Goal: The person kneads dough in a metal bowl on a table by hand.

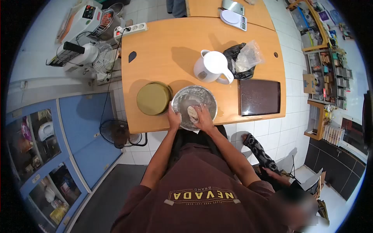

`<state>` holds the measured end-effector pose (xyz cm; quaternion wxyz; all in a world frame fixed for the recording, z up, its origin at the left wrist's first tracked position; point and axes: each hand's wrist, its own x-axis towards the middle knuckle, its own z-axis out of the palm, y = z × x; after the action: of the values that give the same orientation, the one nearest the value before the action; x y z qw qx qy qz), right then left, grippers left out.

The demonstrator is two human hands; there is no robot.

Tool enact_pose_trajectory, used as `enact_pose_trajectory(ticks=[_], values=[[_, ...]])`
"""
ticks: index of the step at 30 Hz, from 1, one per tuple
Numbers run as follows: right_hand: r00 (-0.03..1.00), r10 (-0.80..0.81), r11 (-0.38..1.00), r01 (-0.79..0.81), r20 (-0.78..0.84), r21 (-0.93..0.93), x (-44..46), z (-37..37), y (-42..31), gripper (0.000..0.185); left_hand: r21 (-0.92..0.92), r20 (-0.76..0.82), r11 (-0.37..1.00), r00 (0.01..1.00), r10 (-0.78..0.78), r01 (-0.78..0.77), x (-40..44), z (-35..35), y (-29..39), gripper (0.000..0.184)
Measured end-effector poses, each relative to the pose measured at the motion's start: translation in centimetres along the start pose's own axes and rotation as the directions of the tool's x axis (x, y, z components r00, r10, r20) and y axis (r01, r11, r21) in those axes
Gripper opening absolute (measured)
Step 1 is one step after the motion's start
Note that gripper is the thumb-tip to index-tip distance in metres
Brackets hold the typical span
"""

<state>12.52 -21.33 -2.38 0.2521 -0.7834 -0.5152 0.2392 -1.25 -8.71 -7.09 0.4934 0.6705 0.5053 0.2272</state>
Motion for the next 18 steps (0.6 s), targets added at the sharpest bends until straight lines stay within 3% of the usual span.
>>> enact_pose_trajectory(ticks=[3,4,7,8,11,14,17,18], values=[[0.996,-0.06,0.998,0.059,0.071,0.007,1.0,-2.2,-2.6,0.074,-0.058,0.065,0.997,0.996,0.063,-0.059,0.2,-0.4,0.9,0.065],[0.995,-0.067,0.998,0.067,0.067,0.0,0.8,-1.1,-1.5,0.075,-0.061,0.022,0.997,0.999,0.05,-0.048,0.0,-0.1,0.8,0.065],[0.996,0.055,0.995,-0.049,0.075,-0.087,0.5,-1.9,-2.0,0.072,0.023,0.057,0.999,0.998,-0.04,0.039,0.1,-0.1,-0.1,0.065],[0.978,0.102,0.987,-0.077,0.182,-0.139,0.5,-2.9,-2.0,0.077,-0.016,0.054,1.0,0.998,-0.008,0.009,0.1,0.0,-0.5,0.065],[0.986,0.057,0.968,-0.017,0.154,-0.249,0.9,-4.2,-2.5,0.081,0.002,0.043,1.0,0.999,0.009,-0.009,0.2,0.4,-1.6,0.066],[0.995,-0.022,0.975,0.043,0.096,-0.218,1.9,-1.8,-1.5,0.085,-0.018,0.019,1.0,1.0,0.0,0.001,-0.1,0.2,0.1,0.066],[0.907,0.114,0.934,0.041,0.405,-0.355,3.0,0.7,-1.3,0.087,-0.04,0.057,0.992,0.992,-0.113,0.116,0.1,0.4,-0.5,0.066],[0.908,0.126,0.926,0.037,0.399,-0.376,3.5,1.1,-1.2,0.087,-0.045,0.05,0.993,0.993,-0.103,0.105,0.3,0.2,-0.1,0.066]])
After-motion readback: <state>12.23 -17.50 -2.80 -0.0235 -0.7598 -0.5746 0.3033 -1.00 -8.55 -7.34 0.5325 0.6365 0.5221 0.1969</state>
